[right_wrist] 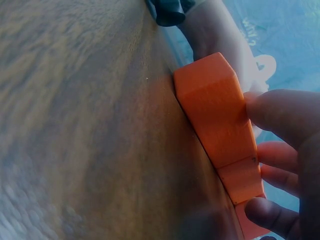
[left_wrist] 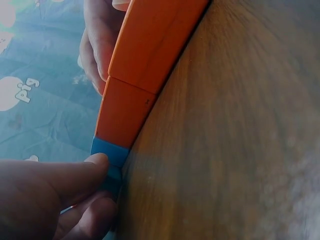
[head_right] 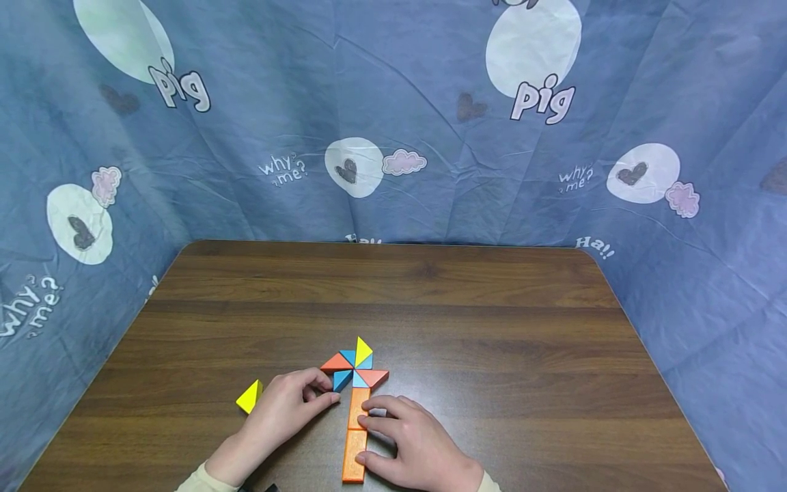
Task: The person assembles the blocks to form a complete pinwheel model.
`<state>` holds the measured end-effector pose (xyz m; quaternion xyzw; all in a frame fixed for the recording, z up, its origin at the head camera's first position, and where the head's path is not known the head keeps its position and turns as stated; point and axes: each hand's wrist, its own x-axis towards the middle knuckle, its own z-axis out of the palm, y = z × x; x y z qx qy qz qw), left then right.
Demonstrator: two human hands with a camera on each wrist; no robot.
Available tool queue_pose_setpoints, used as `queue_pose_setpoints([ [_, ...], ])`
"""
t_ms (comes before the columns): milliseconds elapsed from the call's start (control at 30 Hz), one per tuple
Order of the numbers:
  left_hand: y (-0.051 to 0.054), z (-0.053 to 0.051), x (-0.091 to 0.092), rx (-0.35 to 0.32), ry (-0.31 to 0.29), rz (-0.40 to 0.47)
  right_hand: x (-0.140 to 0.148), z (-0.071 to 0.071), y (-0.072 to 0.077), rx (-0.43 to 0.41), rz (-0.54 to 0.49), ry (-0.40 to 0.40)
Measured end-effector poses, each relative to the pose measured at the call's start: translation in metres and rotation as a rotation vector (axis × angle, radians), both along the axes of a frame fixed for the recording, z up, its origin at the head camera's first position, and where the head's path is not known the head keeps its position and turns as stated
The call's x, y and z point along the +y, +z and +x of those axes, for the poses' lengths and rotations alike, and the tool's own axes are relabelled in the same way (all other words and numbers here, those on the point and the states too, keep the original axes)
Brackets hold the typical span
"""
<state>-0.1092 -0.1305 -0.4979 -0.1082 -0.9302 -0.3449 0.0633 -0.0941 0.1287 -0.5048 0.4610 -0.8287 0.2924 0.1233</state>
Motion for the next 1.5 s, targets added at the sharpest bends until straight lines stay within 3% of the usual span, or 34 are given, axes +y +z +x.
queue_pose_setpoints([
  [667, 0.000, 0.000, 0.000, -0.041, 0.012, 0.003, 0.000, 0.001, 0.000, -0.049, 0.025, -0.019],
  [1000, 0.019, 0.003, -0.007, -0.058, 0.016, 0.043, 0.000, 0.000, -0.002, -0.033, 0.008, -0.004],
  [1300, 0.010, -0.001, -0.005, -0.037, -0.018, -0.015, 0.000, 0.000, -0.002, -0.036, 0.014, -0.007],
  [1500, 0.008, -0.001, -0.004, -0.016, -0.004, -0.007, -0.001, -0.001, -0.001, -0.022, -0.001, -0.001],
])
